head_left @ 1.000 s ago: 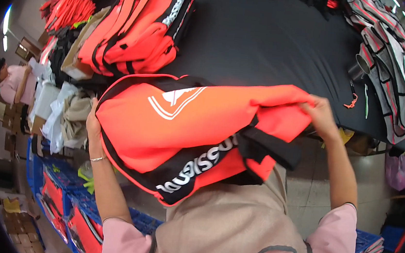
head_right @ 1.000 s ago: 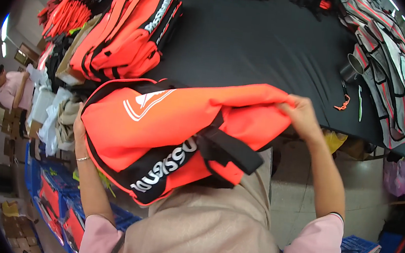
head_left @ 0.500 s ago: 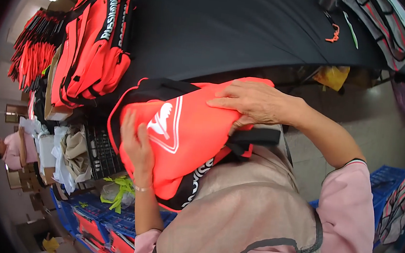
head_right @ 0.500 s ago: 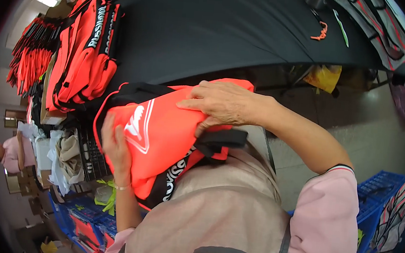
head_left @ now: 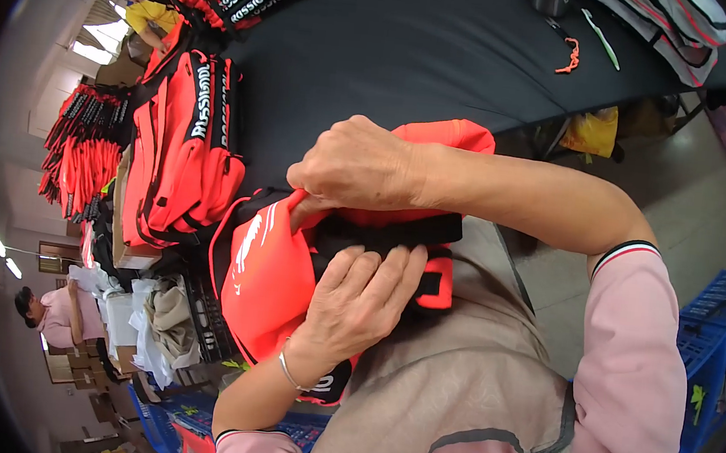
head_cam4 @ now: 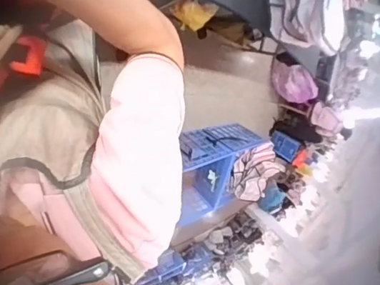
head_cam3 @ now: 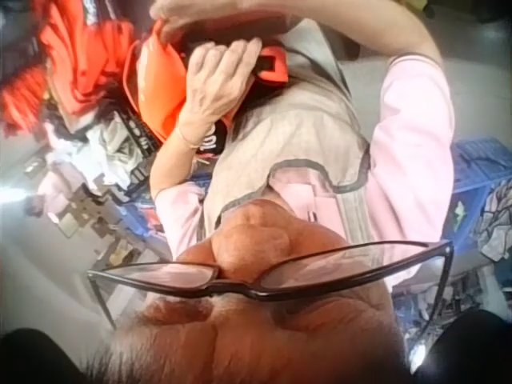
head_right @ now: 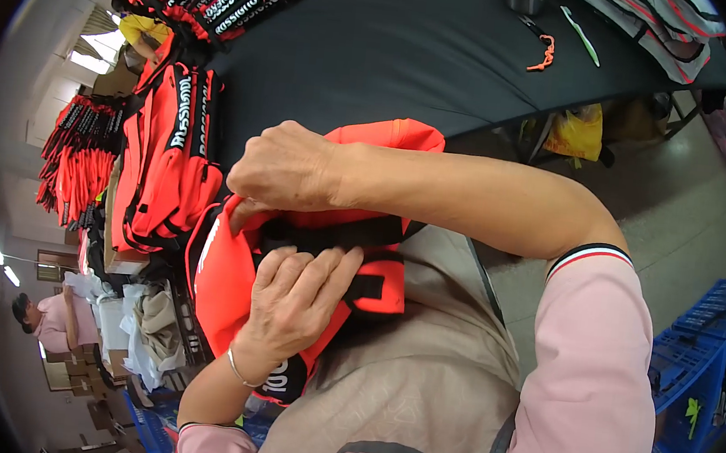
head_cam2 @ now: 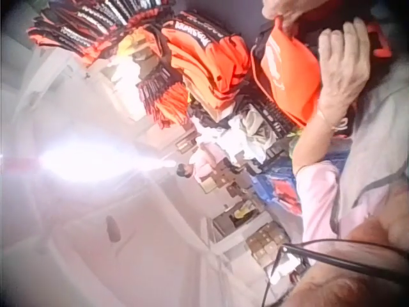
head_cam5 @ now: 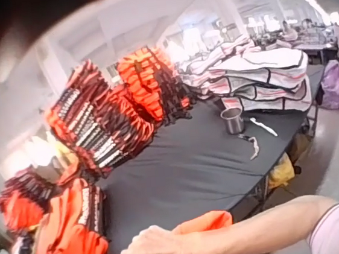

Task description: Inspecting and cleaning bags by trimming loose threads with clippers and brushing surfaces with a toothbrush before packing them.

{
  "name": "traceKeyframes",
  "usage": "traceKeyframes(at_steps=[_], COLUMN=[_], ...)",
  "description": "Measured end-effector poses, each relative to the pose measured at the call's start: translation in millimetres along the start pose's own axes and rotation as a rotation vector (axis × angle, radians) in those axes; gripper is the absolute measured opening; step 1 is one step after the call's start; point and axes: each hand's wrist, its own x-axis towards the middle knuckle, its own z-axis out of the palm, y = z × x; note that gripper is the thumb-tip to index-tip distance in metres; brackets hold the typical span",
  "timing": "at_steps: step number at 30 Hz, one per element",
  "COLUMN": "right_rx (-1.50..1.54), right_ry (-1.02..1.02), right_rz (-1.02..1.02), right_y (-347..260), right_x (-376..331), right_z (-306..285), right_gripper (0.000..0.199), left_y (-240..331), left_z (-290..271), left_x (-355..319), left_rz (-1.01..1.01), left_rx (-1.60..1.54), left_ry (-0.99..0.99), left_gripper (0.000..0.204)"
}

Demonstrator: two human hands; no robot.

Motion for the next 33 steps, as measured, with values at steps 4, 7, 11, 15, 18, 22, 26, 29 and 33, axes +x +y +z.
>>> traceKeyframes(at_steps=[4, 7, 11, 15, 18, 22, 26, 29, 33], right_rx=[0.002, 0.001, 0.030, 0.093, 0.146, 0.200, 0.075, 0.014, 0.049], right_ry=[-0.045, -0.111, -0.109, -0.082, -0.074, 0.181, -0.139, -0.019, -0.094], right_rz=[0.011, 0.075, 0.125, 0.128, 0.157, 0.245, 0.222, 0.069, -0.094], right_y=[5.0, 27.9, 41.0, 32.5, 18.8, 42.8, 24.0, 29.3, 27.9], right_x=[17.2, 29.0, 22.7, 8.3, 11.7, -38.9, -102.7, -109.2, -101.2], right_z=[-19.1, -31.1, -32.4, -30.0, -27.7, -10.6, -8.1, 19.9, 35.9], right_gripper=[0.054, 0.064, 0.067, 0.063, 0.053, 0.046, 0.067, 0.060, 0.034], left_y=[-10.2, 30.7, 11.5, -52.8, -80.9, -94.8, -99.9, -104.1, -109.1], left_z=[-37.0, -63.7, -79.0, -107.7, -35.1, 16.5, 18.0, 20.7, 15.7], left_x=[-8.1, -27.3, 4.0, 19.8, 35.0, 27.8, 28.9, 35.2, 68.9], left_rz=[0.127, 0.269, 0.085, -0.304, -0.512, -0.733, -0.877, -0.790, -0.568], left_rx=[-0.549, -0.847, -0.881, -0.536, -0.339, -0.483, -0.595, -0.537, -0.259], left_ry=[-0.322, -0.421, -0.483, -0.198, -0.096, -0.176, -0.226, -0.242, -0.313], left_gripper=[0.038, 0.050, 0.057, 0.083, 0.104, 0.030, 0.021, 0.020, 0.024])
